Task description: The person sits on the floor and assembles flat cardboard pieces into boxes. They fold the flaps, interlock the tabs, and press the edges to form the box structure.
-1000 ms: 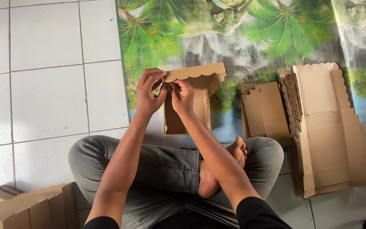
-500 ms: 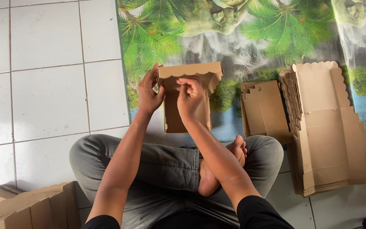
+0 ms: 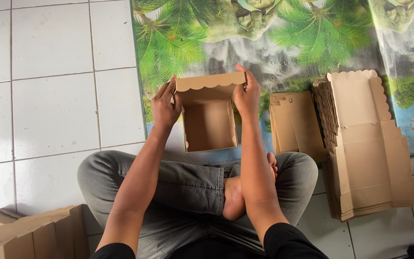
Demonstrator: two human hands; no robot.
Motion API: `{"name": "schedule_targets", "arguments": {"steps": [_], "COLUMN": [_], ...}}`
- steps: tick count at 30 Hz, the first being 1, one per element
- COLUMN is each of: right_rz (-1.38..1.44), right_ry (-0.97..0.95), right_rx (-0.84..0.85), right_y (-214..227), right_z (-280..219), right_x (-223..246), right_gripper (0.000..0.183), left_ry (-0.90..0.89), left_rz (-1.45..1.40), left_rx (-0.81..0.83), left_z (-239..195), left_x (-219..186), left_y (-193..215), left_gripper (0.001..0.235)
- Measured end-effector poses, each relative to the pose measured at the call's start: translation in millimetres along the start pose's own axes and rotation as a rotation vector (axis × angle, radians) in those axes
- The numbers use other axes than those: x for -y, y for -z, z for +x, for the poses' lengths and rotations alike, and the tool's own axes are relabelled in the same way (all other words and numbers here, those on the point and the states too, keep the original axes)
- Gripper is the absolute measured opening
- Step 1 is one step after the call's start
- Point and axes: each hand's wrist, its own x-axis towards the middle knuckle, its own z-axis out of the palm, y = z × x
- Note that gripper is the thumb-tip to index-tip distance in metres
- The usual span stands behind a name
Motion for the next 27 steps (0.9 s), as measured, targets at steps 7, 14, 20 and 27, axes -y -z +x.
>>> {"name": "schedule_targets", "arguments": {"steps": [7, 14, 20, 27], "right_rz": [-0.219, -0.416, -0.416, -0.082], "right_ry": [-0.083, -0.521, -0.525, -0.438], "right_rx": [0.297, 0.494, 0.343, 0.106], "right_y": [16.5, 8.4, -16.7, -39.9], "right_z": [5.2, -3.7, -9.9, -30.8], "right_x": [-93.9, -133.1, -173.6, -173.8], "right_gripper": [0.027, 0.045, 0.049, 0.036], "left_ry": [0.04, 0.355, 0.399, 0.499], "left_rz": [0.108, 0.056, 0.041, -0.063], "left_rx": [-0.059, 0.257, 0.24, 0.153], "left_z": [3.3, -64.0, -63.9, -66.6], "left_x": [-3.5, 84.5, 60.1, 74.7], "left_y": [5.4, -51.7, -41.8, -40.1], "left_gripper": [0.042, 0.011, 0.014, 0.011]}}
